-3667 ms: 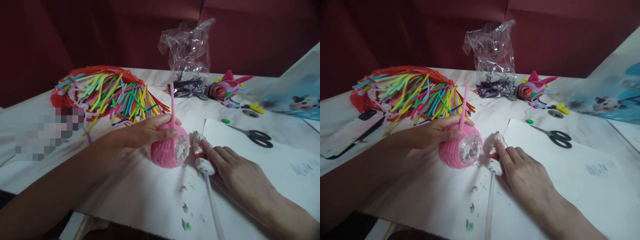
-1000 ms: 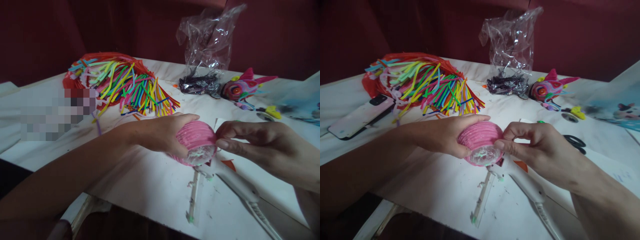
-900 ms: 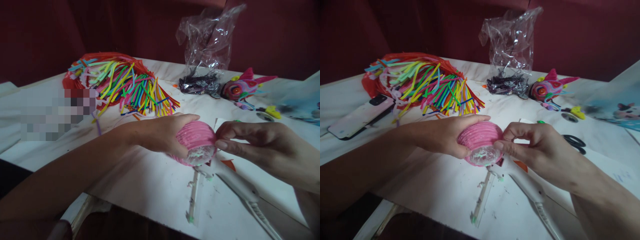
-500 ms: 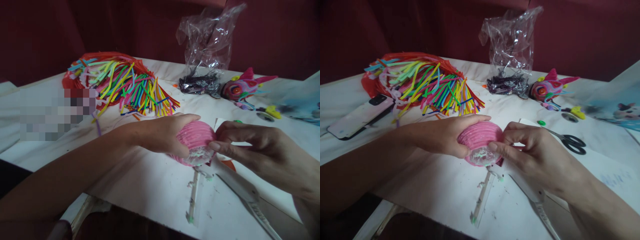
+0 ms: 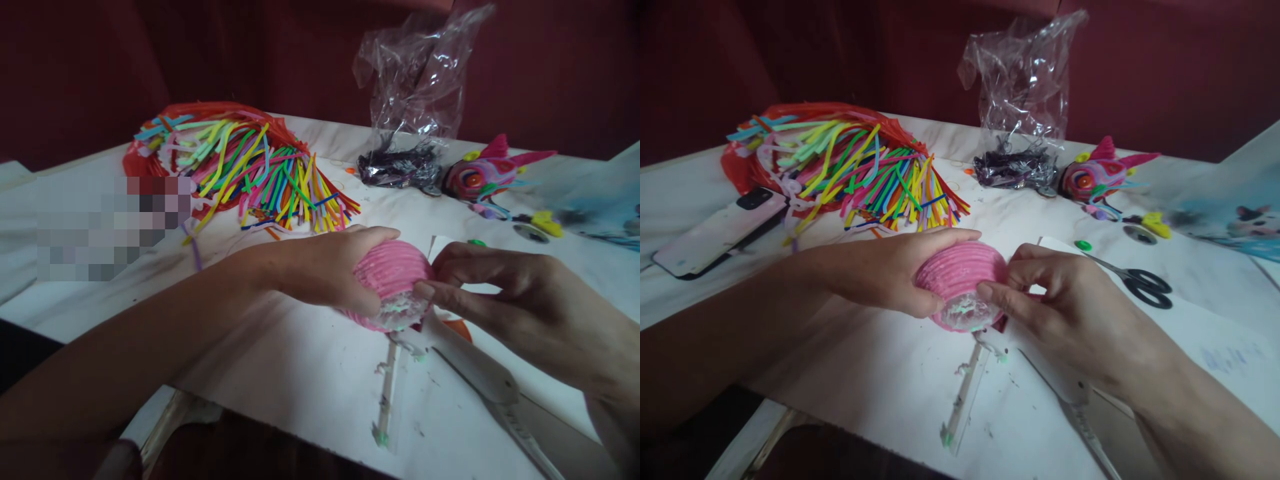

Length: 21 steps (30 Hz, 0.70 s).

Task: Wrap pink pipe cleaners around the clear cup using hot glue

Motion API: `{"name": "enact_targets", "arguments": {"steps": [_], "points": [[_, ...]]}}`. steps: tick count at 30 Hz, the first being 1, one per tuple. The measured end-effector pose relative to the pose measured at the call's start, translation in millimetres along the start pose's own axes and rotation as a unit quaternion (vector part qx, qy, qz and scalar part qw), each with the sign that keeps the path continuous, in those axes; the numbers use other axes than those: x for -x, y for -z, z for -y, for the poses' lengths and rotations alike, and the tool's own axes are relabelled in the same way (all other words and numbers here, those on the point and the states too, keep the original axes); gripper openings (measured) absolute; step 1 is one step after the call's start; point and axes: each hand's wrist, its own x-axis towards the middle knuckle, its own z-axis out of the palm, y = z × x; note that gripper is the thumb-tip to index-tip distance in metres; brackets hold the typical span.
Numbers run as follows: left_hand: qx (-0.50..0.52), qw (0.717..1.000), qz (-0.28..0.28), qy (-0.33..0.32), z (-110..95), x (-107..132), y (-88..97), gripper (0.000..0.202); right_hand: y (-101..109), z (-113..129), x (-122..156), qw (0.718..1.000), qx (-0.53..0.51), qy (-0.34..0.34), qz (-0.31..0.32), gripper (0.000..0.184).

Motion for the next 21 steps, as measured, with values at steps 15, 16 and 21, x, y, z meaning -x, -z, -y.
{"name": "enact_targets", "arguments": {"steps": [15, 16, 21], "points": [[-0.040, 0.999, -0.020, 0.006, -8.2, 1.2, -0.2, 0.051, -3.7, -2.4, 2.4, 0.996, 0.027, -0.080, -0.018, 0.089], [-0.044, 0.999, -0.027, 0.006, -8.8, 1.4, -0.7, 0.050, -3.8, -1.8, 2.7, 0.995, 0.033, -0.091, -0.022, 0.089], [-0.053, 0.998, -0.028, 0.016, -9.7, 2.1, -1.8, 0.045, -3.5, -1.1, 3.6, 0.994, 0.048, -0.091, -0.038, 0.087]]}}
